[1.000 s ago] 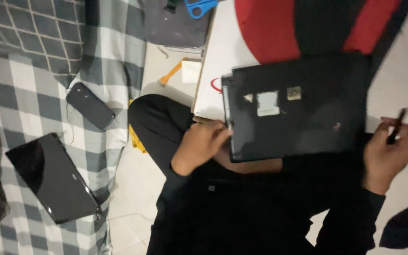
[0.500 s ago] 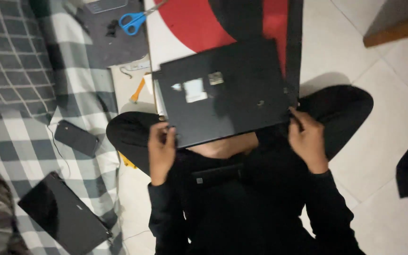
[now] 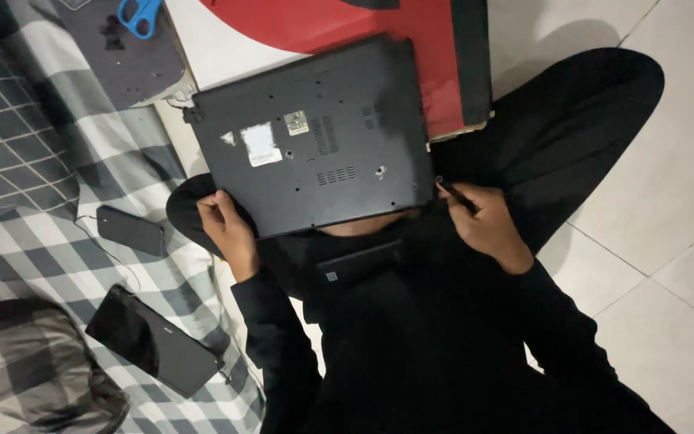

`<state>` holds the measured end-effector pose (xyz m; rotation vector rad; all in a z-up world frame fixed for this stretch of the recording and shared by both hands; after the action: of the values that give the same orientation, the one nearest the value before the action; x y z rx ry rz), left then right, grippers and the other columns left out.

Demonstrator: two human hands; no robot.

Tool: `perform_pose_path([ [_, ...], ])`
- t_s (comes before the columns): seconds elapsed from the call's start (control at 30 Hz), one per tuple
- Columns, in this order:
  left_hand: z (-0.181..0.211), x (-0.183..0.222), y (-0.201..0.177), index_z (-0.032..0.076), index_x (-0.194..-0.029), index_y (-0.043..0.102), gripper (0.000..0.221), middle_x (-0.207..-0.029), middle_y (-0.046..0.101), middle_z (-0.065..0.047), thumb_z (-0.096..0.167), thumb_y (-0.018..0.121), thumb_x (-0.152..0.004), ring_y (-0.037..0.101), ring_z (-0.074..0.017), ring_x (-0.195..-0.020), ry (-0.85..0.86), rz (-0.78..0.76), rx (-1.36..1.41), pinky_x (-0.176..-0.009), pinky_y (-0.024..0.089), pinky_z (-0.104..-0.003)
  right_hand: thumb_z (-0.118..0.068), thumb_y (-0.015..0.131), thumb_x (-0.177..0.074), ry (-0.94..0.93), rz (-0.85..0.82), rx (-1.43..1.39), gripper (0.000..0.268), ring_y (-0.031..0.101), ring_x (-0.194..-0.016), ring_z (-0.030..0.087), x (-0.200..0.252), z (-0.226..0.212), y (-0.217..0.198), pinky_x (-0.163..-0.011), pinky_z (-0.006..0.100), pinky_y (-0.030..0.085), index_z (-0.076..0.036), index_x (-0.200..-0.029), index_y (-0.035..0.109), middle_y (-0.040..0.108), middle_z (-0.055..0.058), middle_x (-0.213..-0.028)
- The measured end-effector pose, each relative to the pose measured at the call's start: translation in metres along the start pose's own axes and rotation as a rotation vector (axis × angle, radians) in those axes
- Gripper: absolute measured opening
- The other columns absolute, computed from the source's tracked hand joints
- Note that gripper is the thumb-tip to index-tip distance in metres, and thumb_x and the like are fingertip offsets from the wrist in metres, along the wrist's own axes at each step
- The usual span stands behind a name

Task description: A person is disassembling a laptop while sitting on the floor, using a screwdriver to remove screws from the bottom casing and extracting the battery.

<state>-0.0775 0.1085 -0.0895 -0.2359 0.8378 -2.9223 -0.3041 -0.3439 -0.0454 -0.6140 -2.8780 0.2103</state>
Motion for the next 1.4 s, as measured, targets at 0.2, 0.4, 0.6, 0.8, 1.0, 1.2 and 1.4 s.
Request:
perform_pose_path([
  [0.2, 0.045, 0.014, -0.001, 0.008, -0.099, 0.049, 0.017, -0.085, 0.053, -0.008, 0.016, 0.054, -0.114, 0.05, -0.0181, -0.082, 0.119, 0.04, -0.039, -0.079, 0.043, -0.033, 0.014, 0.058, -0.089, 0.04, -0.091, -0.098, 0.025, 0.064, -0.067, 0.017, 0.004, 0.004, 0.006, -0.06, 0.036, 0.054, 0.003, -0.099, 0.078, 0.074, 0.014, -0.076],
  [0.4, 0.042, 0.014, -0.005, 0.006, -0.1, 0.05, 0.017, -0.083, 0.054, -0.01, 0.015, 0.054, -0.114, 0.051, -0.0185, -0.078, 0.206, 0.028, -0.09, -0.075, 0.045, -0.033, 0.016, 0.059, -0.089, -0.012, -0.111, -0.12, 0.027, 0.067, -0.069, 0.017, -0.009, -0.02, 0.004, -0.06, 0.032, 0.053, 0.004, -0.104, 0.078, 0.076, 0.015, -0.081],
  [0.6, 0.013, 0.031, -0.021, 0.003, -0.103, 0.051, 0.019, -0.086, 0.056, -0.016, 0.018, 0.057, -0.114, 0.054, -0.0247, -0.08, 0.223, 0.07, -0.127, -0.078, 0.047, -0.04, 0.015, 0.06, -0.087, 0.01, -0.177, -0.075, 0.027, 0.057, -0.057, 0.018, 0.001, -0.023, 0.004, -0.051, 0.034, 0.045, 0.009, -0.109, 0.075, 0.071, 0.021, -0.073],
  [0.8, 0.055, 0.048, -0.008, 0.002, -0.116, 0.049, 0.014, -0.1, 0.059, -0.021, 0.016, 0.05, -0.113, 0.061, -0.0306, -0.092, 0.209, 0.057, -0.227, -0.087, 0.049, -0.045, 0.007, 0.065, -0.089, 0.106, -0.247, 0.016, 0.02, 0.064, -0.057, 0.02, -0.006, -0.026, 0.002, -0.051, 0.034, 0.051, 0.004, -0.105, 0.077, 0.074, 0.017, -0.074],
  [1.0, 0.123, 0.045, 0.019, -0.002, -0.143, 0.044, 0.035, -0.136, 0.054, -0.022, 0.0, 0.044, -0.108, 0.057, -0.0427, -0.12, 0.4, 0.066, -0.443, -0.108, 0.044, -0.053, -0.011, 0.047, -0.11, 0.113, -0.04, -0.097, 0.024, 0.059, -0.063, 0.023, -0.05, -0.002, -0.031, -0.061, 0.038, 0.052, 0.004, -0.117, 0.063, 0.061, 0.014, -0.074],
  [1.2, 0.23, 0.052, 0.109, -0.006, -0.136, 0.052, 0.041, -0.148, 0.041, -0.029, 0.025, 0.049, -0.109, 0.044, -0.0491, -0.139, 0.675, -0.043, -0.491, -0.117, 0.037, -0.058, -0.002, 0.052, -0.11, -0.219, 0.114, -0.352, 0.011, 0.072, -0.11, 0.03, -0.147, -0.075, -0.021, -0.102, 0.039, 0.063, 0.002, -0.119, 0.059, 0.069, 0.019, -0.113],
  [1.4, 0.261, 0.067, 0.226, 0.022, -0.154, 0.05, 0.059, -0.173, 0.019, -0.011, 0.054, 0.058, -0.105, 0.02, -0.0412, -0.164, 0.589, -0.49, -0.555, -0.132, 0.015, -0.064, -0.019, 0.036, -0.12, -0.419, 0.151, -0.436, 0.014, 0.07, -0.082, 0.035, -0.184, -0.086, 0.004, -0.081, 0.042, 0.063, -0.009, -0.13, 0.036, 0.062, 0.022, -0.097],
])
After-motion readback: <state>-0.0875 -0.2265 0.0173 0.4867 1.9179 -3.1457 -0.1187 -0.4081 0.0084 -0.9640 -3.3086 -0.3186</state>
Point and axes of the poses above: each hand's wrist, its own x-axis away from the middle knuckle, its own y-axis out of the palm, z = x × y, the point moved 10 cm from there along -x, towards the middle knuckle
